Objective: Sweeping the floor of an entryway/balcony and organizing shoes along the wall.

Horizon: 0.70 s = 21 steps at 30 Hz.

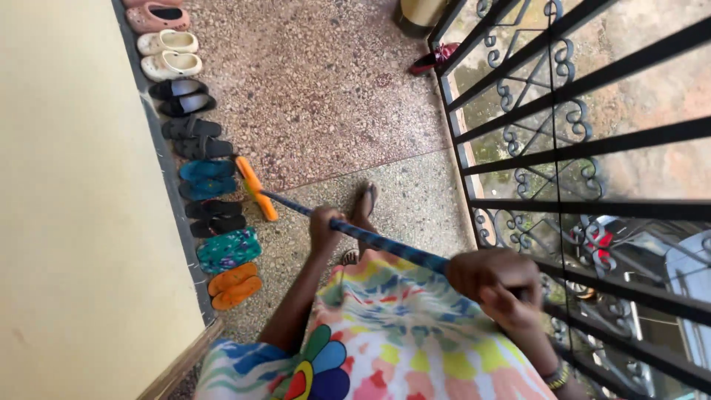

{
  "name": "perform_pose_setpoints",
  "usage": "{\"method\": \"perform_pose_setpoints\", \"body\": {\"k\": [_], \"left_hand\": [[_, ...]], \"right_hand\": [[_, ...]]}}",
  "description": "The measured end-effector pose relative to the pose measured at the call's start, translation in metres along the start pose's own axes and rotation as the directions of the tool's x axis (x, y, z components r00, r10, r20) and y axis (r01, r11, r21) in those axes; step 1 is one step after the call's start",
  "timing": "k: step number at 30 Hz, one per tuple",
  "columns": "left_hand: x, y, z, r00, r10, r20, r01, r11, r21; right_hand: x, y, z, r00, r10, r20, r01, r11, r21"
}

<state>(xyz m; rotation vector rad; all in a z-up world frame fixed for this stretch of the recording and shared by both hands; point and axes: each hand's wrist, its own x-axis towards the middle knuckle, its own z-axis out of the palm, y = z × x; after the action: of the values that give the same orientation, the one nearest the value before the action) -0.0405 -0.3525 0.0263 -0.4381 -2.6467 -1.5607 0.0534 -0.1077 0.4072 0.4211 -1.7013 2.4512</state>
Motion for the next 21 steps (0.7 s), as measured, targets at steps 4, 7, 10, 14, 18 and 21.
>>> {"method": "perform_pose_setpoints", "body": {"k": [4,7,10,14,18,21], "left_hand": [[0.051,-0.015,0.022,0.999,-0.001,0.038,-0.005,0.986,0.167],[0.093,-0.029,0.081,0.99,-0.014,0.141,-0.007,0.989,0.148],[0.153,-0.015,0.17,0.951,-0.036,0.306,0.017,0.998,0.066],[0.226,0.035,0.247,0.884,0.036,0.467,-0.01,0.998,-0.059],[0.269,0.087,0.251,0.846,0.277,0.455,-0.118,0.93,-0.348],[0.286,0.128,0.219,0.898,0.385,0.213,-0.303,0.892,-0.336]], "right_hand": [[0.038,0.033,-0.046,0.997,0.077,-0.008,-0.076,0.996,0.055],[0.089,0.015,-0.057,0.995,0.098,-0.013,-0.099,0.993,-0.06],[0.135,-0.004,-0.079,0.988,0.141,0.066,-0.115,0.947,-0.3],[0.185,0.001,-0.075,0.909,0.287,0.302,-0.057,0.805,-0.591],[0.212,-0.008,-0.081,0.845,0.297,0.445,0.06,0.775,-0.629],[0.237,-0.042,-0.091,0.856,0.207,0.475,0.108,0.825,-0.555]]}}
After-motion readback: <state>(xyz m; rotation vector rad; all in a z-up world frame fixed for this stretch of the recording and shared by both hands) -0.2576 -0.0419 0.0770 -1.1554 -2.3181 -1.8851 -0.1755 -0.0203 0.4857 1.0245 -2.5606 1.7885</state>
